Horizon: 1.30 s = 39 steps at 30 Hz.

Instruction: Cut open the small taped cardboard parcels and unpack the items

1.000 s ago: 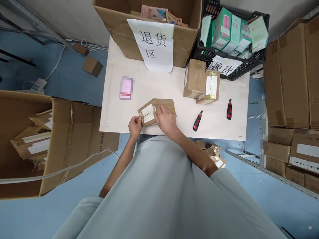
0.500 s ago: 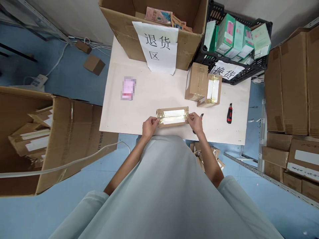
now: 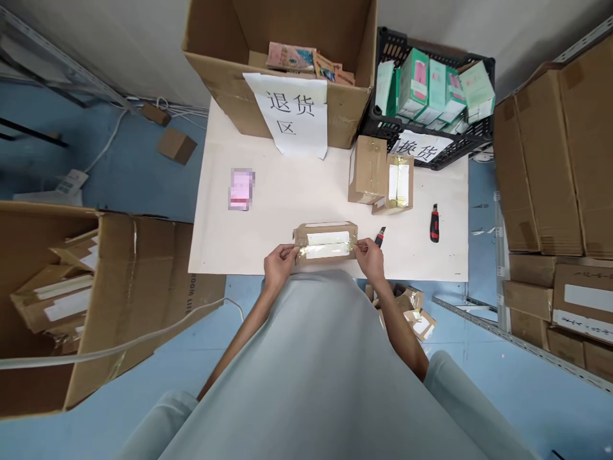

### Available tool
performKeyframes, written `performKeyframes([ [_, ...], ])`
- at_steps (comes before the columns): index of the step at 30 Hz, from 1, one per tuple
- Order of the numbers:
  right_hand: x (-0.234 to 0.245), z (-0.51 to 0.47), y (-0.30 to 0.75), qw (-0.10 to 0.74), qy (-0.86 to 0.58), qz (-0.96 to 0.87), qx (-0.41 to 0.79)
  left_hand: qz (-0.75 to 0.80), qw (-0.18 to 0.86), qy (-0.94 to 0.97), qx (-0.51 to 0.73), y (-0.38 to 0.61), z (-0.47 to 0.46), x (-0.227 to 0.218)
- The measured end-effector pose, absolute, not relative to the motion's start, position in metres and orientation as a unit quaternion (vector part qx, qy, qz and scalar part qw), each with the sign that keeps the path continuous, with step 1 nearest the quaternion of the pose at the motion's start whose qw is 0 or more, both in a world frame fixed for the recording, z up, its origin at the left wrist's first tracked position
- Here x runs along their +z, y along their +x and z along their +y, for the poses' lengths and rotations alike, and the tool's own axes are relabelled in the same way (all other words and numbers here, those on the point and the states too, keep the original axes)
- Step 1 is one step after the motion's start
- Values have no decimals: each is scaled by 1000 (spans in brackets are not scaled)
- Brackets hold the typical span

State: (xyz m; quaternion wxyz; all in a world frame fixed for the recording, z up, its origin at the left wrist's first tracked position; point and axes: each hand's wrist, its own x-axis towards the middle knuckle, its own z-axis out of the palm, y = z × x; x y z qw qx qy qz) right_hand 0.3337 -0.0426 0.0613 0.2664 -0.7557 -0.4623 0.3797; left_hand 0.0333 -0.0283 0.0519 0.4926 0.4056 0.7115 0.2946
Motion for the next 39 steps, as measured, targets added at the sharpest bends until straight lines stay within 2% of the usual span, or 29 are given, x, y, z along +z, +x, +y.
performKeyframes([
  [6, 60, -5, 294, 259, -726, -483, 416, 760, 395, 434, 280, -10, 5, 75],
  [11, 47, 12, 266, 220, -704, -492, 463, 803, 366, 455, 125, -42, 30, 64],
  [13, 45, 16, 273, 220, -694, -500, 469, 802, 362, 460, 120, -40, 39, 57],
  [16, 47, 28, 309, 282, -724, -485, 401, 792, 287, 496, 213, -16, 57, 51],
  [19, 52, 49, 368, 341, -787, -450, 247, 743, 247, 551, 289, 34, 89, 53],
  [21, 53, 64, 410, 342, -828, -415, 161, 697, 285, 586, 299, 78, 117, 55],
  [23, 50, 78, 443, 336, -862, -352, 140, 655, 327, 619, 285, 124, 145, 54],
  [29, 26, 92, 474, 376, -829, -275, 310, 608, 438, 639, 173, 220, 199, 38],
  [34, 14, 85, 466, 412, -801, -289, 325, 586, 487, 618, 191, 219, 198, 22],
  [39, 10, 88, 442, 380, -807, -303, 336, 622, 510, 566, 184, 193, 187, 23],
])
